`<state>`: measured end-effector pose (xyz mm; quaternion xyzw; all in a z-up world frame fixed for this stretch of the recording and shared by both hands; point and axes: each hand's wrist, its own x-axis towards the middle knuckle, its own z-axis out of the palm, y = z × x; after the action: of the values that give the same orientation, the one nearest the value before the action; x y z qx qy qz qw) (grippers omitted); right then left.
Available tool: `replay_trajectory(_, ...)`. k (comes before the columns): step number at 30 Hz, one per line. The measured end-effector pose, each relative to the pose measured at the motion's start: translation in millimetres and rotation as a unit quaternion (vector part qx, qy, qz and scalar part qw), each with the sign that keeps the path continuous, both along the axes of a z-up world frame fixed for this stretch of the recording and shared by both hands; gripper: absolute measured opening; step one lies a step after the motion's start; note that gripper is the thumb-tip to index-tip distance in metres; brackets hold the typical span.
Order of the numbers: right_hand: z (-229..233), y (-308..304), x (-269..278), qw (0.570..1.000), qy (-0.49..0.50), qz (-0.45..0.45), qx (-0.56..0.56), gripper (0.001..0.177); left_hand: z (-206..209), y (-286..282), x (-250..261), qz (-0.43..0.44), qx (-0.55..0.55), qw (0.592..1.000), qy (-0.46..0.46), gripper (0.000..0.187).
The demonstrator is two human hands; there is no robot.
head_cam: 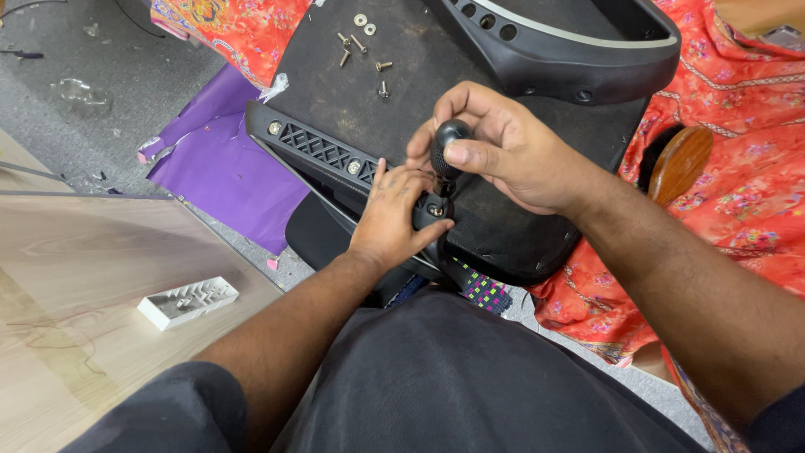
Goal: The person sits on the floor with a black plastic chair back on their lap and uses a screwdriver to unscrew screws from its mounting rail. They collect the removed screws and place them into a small plastic cup on the floor.
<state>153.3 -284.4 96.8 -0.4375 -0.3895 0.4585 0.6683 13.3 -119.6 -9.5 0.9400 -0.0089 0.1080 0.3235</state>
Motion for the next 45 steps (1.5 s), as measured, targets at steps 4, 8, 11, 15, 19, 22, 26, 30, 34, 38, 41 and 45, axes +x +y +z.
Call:
replay_trajectory(4, -2.2, -0.5, 2.1, 1.000, 0.004, 0.005, 0.010, 0.037, -8.4, 1.5, -5.2, 0.018, 0.000, 1.000, -0.020, 0.021)
replay_trajectory(8, -0.6, -0.7, -0.6, 1.000, 0.011, 0.000, 0.003, 0.028, -13.3, 0.6, -3.7, 0.019, 0.008, 1.000, -0.018, 0.014)
replay_trajectory(11, 2.0, -2.6, -4.2, 0.998, 0.054, 0.015, 0.013, 0.042, -14.4, 0.5, -3.4, 0.019, 0.019, 1.000, -0.015, 0.015)
replay_trajectory(15, -1.3, 1.5, -10.3, 0.999, 0.034, 0.007, 0.004, 0.050, -11.5, -3.2, -2.1, 0.035, 0.027, 0.999, 0.000, 0.016)
replay_trajectory(19, -3.8, 4.4, -17.8, 0.999, 0.022, 0.029, 0.008, 0.044, -4.7, -4.8, -2.3, 0.035, 0.027, 0.999, 0.007, 0.020)
replay_trajectory(22, -3.2, 8.4, -22.4, 0.999, 0.015, 0.041, 0.011, 0.041, -0.9, -3.7, -2.8, 0.028, 0.020, 0.999, -0.009, 0.029)
replay_trajectory(26, -0.9, 10.0, -21.8, 0.999, 0.009, 0.043, 0.008, 0.039, -1.0, -7.1, -1.4, 0.034, 0.040, 0.998, 0.023, 0.022)
replay_trajectory(30, -0.7, 8.2, -14.7, 0.999, -0.024, 0.029, -0.008, 0.047, -3.9, -9.3, -1.9, 0.031, 0.056, 0.998, 0.021, 0.021)
replay_trajectory(34, -2.0, 7.1, -9.9, 0.999, -0.021, 0.033, -0.018, 0.043, -5.6, -11.1, -2.7, 0.031, 0.053, 0.998, 0.004, 0.020)
replay_trajectory(38, -0.7, 6.5, -7.4, 0.998, 0.003, 0.062, 0.027, 0.038, -3.1, -11.9, -1.7, 0.033, 0.061, 0.998, 0.010, 0.021)
replay_trajectory(41, 0.6, 5.3, -6.5, 0.999, 0.009, 0.048, 0.008, 0.040, -0.1, -10.1, -0.7, 0.026, 0.062, 0.998, 0.020, 0.024)
replay_trajectory(45, -1.8, 5.5, -9.0, 0.999, 0.014, 0.039, 0.006, 0.042, 0.3, -9.9, -1.2, 0.027, 0.057, 0.997, 0.035, 0.021)
